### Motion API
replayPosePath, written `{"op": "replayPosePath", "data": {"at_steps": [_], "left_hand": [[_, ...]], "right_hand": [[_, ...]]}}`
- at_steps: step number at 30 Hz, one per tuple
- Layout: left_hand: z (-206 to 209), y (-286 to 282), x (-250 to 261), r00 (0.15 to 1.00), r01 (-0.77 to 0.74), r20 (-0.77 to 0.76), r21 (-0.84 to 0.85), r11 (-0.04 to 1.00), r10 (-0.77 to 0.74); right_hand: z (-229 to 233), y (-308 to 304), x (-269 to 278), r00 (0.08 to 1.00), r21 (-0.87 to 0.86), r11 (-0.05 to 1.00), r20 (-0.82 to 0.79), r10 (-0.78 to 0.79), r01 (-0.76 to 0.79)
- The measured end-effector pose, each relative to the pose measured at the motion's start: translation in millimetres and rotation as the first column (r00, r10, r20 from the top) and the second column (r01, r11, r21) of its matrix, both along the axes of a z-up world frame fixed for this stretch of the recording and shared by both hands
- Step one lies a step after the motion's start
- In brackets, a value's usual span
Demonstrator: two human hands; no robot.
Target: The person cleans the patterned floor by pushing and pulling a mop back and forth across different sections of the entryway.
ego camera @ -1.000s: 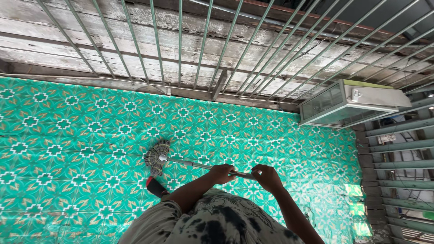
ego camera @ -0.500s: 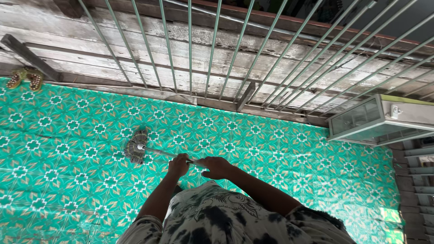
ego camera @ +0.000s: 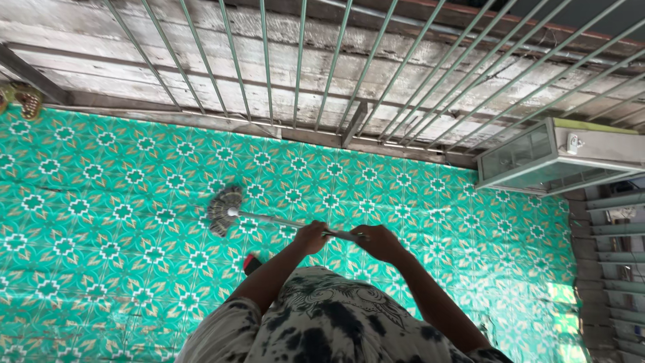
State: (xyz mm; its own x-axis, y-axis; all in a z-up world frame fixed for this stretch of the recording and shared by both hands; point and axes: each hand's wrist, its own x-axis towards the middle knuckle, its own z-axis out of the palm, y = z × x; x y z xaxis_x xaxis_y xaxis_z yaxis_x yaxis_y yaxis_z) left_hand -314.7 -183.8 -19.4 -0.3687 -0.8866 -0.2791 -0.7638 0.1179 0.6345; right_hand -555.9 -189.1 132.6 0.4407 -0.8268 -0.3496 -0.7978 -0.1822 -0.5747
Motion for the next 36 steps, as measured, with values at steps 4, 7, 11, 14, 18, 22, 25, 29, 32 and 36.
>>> {"op": "replayPosePath", "data": {"at_steps": [4, 7, 11, 14, 18, 22, 25, 29, 32, 36], "left_hand": [[-7.2, 14.1, -97.3, 0.980, 0.142, -0.144, 0.038, 0.989, -0.135], [-8.4, 27.7, -144.9, 0.947, 0.251, -0.214, 0.025, 0.968, -0.240], [-9.7, 41.0, -158.7, 0.937, 0.312, -0.187, 0.065, 0.948, -0.296], [-12.9, 50.7, -131.8, 0.949, 0.278, -0.172, 0.049, 0.959, -0.266], [-15.0, 54.7, -71.3, 0.985, 0.106, -0.134, -0.027, 0.994, -0.109], [-9.8, 50.1, 7.3, 0.995, -0.083, -0.068, -0.153, 0.985, 0.073], [-5.5, 42.2, 68.2, 0.971, -0.205, 0.096, -0.143, 0.968, 0.220], [-1.9, 34.6, 127.7, 0.926, -0.347, 0.165, 0.013, 0.938, 0.341], [-1.1, 32.1, 139.5, 0.908, -0.409, 0.133, 0.073, 0.910, 0.398], [-4.5, 33.2, 118.8, 0.896, -0.440, 0.082, 0.030, 0.897, 0.437]], "right_hand": [[14.7, 32.6, -94.4, 0.953, 0.022, 0.961, -0.134, -0.270, 0.276], [24.0, 57.7, -137.0, 0.914, -0.066, 0.924, -0.137, -0.383, 0.377], [10.4, 81.0, -153.6, 0.891, -0.041, 0.900, -0.127, -0.436, 0.434], [-23.8, 80.7, -132.4, 0.928, -0.039, 0.933, -0.102, -0.359, 0.357], [-44.4, 62.9, -74.4, 0.976, 0.060, 0.981, -0.124, -0.176, 0.185], [-33.2, 32.7, 23.8, 0.983, 0.323, 0.938, -0.164, -0.078, 0.128], [-34.3, 12.1, 88.9, 0.996, 0.193, 0.977, -0.009, 0.093, -0.089], [-49.5, -12.2, 157.2, 0.955, 0.180, 0.939, 0.017, 0.296, -0.294], [-58.9, -21.1, 179.3, 0.913, 0.139, 0.906, -0.023, 0.408, -0.401], [-58.2, -22.4, 158.6, 0.905, 0.157, 0.901, -0.074, 0.419, -0.404]]}}
